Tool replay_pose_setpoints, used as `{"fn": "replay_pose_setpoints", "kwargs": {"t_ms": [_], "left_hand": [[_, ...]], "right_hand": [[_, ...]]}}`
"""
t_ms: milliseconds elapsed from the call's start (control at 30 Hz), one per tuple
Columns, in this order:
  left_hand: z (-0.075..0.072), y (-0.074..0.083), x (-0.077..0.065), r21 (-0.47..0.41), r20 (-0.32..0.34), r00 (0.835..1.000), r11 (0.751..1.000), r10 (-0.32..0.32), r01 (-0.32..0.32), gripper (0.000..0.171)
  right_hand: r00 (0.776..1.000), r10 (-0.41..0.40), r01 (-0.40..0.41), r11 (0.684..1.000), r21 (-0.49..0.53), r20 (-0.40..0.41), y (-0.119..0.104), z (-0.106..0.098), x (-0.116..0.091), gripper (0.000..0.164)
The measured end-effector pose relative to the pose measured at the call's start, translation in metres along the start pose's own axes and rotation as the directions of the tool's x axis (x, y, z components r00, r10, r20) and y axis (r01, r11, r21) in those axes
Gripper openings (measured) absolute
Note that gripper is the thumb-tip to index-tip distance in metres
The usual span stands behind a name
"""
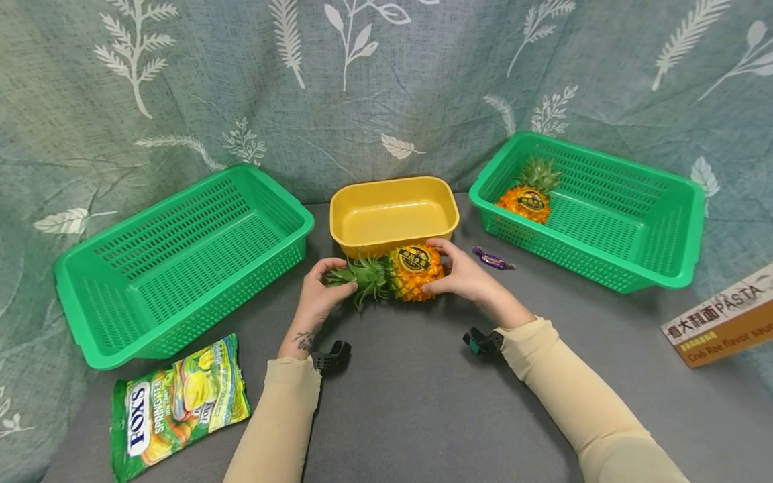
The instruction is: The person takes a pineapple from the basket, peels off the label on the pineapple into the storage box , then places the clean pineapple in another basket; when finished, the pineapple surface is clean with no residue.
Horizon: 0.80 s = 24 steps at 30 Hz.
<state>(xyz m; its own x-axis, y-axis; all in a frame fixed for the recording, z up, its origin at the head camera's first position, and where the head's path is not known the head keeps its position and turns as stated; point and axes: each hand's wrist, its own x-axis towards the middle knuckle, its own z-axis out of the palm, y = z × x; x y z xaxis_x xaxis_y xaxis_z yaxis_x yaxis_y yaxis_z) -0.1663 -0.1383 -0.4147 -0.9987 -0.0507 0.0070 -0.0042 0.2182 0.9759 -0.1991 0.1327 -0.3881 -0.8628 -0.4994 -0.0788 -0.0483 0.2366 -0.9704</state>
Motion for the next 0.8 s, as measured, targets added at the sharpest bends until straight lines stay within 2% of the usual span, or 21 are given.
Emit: {"fn": "replay_pose_setpoints", "kwargs": {"t_ms": [100,200,333,433,567,700,800], "left_hand": [[0.000,0.000,0.000,-0.002,0.000,1.000,1.000,0.011,-0.011,0.040],[0.000,0.001,0.000,0.000,0.003,1.000,1.000,0.014,-0.014,0.040],[0.001,0.001,0.000,0.010,0.007,1.000,1.000,0.007,-0.007,0.041],[0.000,0.001,0.000,0.023,0.008,1.000,1.000,0.001,-0.001,0.042],[-0.001,0.002,0.000,0.029,0.008,1.000,1.000,0.004,-0.004,0.042],[-0.001,0.002,-0.001,0.024,0.004,1.000,1.000,0.016,-0.016,0.043],[0.000,0.002,-0.002,0.019,0.003,1.000,1.000,0.021,-0.021,0.043]], "right_hand": [[1.000,0.001,-0.002,0.995,-0.096,-0.013,-0.006,-0.005,-0.001,0.080],[0.998,-0.013,0.001,0.984,-0.180,-0.068,-0.013,-0.008,-0.001,0.068],[0.984,-0.102,0.056,0.955,-0.290,-0.147,-0.024,-0.010,0.003,0.043],[0.967,-0.204,0.129,0.910,-0.393,-0.155,-0.033,-0.010,0.008,0.031],[0.960,-0.270,0.197,0.834,-0.515,-0.070,-0.047,-0.008,0.016,0.025],[0.975,-0.212,0.202,0.757,-0.622,0.060,-0.057,-0.004,0.024,0.027],[0.977,-0.159,0.214,0.705,-0.676,0.144,-0.061,-0.002,0.028,0.028]]}}
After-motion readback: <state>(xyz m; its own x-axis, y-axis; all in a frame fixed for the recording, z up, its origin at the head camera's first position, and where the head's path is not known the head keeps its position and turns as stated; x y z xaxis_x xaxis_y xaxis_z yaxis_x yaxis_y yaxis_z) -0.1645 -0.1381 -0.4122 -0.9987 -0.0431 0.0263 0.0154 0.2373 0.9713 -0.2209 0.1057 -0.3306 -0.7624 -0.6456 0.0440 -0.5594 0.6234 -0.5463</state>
